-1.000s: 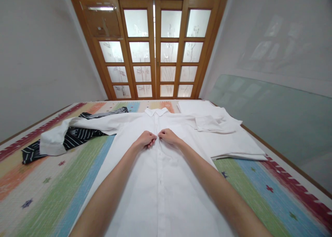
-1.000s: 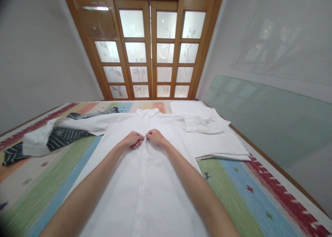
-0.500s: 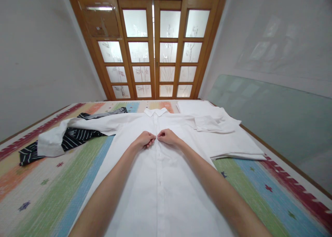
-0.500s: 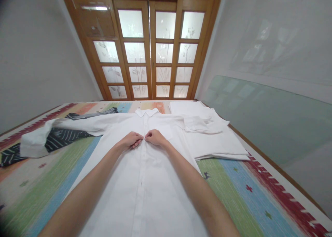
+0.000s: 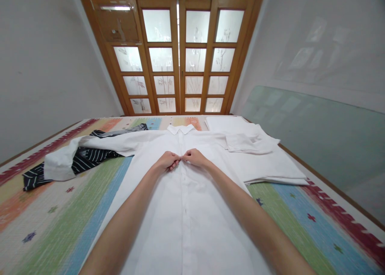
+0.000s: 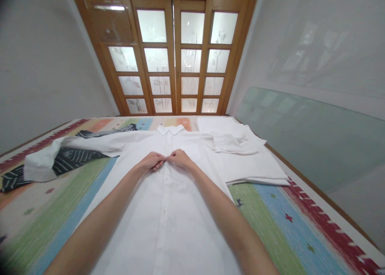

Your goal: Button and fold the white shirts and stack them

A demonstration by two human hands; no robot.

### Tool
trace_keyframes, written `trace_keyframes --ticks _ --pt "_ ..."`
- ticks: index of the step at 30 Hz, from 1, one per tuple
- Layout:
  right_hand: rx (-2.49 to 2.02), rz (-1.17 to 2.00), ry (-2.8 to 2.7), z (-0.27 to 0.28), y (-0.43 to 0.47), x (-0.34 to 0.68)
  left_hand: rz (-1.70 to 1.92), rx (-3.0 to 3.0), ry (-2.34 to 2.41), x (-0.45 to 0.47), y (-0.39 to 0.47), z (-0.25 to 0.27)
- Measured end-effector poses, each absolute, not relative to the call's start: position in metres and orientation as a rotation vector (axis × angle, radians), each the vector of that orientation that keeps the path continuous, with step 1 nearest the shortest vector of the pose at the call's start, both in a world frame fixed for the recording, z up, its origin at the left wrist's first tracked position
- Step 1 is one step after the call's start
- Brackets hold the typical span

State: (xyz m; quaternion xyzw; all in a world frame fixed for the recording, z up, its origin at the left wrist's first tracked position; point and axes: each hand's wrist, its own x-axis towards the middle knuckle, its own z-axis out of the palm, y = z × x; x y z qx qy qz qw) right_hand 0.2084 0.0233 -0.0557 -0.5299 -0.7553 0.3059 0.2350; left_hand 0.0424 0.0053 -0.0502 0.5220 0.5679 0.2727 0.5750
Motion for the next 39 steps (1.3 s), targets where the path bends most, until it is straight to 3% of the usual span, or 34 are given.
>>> trace_keyframes --ticks 18,39 --pt "-1.439 0.813 -2.051 -0.067 0.031 0.206 0.634 1.235 1.41 0.045 0.005 -0.051" --pt "-1.341 1.036 -1.933 -0.063 0.029 0.21 0.609 1.273 1.428 0.046 0.002 -0.049"
